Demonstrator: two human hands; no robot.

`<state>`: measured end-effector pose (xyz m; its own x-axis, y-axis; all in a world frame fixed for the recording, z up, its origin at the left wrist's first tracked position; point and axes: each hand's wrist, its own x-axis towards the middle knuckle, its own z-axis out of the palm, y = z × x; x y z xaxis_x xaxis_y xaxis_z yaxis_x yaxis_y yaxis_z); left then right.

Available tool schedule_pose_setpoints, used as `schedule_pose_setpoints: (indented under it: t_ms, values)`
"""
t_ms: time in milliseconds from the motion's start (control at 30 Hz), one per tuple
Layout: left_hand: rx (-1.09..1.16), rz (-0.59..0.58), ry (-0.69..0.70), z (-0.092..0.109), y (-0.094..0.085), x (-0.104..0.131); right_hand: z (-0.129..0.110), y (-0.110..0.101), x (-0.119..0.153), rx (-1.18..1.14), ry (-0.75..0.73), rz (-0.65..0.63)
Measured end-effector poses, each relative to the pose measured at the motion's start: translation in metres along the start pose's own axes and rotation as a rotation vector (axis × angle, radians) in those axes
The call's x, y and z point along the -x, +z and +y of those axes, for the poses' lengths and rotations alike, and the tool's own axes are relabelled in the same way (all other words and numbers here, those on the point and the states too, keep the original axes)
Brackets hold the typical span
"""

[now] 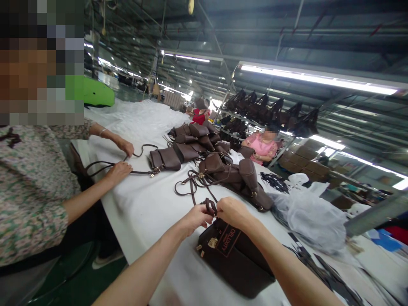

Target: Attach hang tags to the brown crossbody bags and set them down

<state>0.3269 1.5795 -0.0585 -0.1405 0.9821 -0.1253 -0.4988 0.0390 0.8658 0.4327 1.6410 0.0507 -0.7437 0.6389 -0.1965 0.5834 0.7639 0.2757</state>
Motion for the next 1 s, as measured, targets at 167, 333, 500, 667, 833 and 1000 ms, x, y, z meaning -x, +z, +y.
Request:
schedule_pose_setpoints:
  t_ms: [167, 333, 500, 667, 833, 1000]
  values:
    - [0.024, 0.132, -0.013, -0.020, 0.006, -0.004, -0.005, -0.001, 0.000, -0.009, 0.001, 0.004]
    - [0.191, 0.203, -0.058, -0.030, 0.011, -0.005, -0.005, -0.001, 0.002, -0.004, 0.004, 0.021]
    - [0.293, 0.223, -0.071, -0.030, 0.012, -0.003, -0.003, 0.004, 0.002, -0.001, -0.015, 0.042]
    - [0.329, 0.214, -0.061, -0.027, 0.014, -0.002, 0.000, 0.007, 0.002, -0.022, -0.022, 0.067]
    - [0.334, 0.265, -0.030, -0.035, 0.018, -0.007, 0.000, 0.010, 0.002, -0.044, -0.024, 0.078]
    - [0.338, 0.286, -0.007, -0.039, 0.019, -0.011, -0.001, 0.011, 0.001, -0.048, -0.021, 0.077]
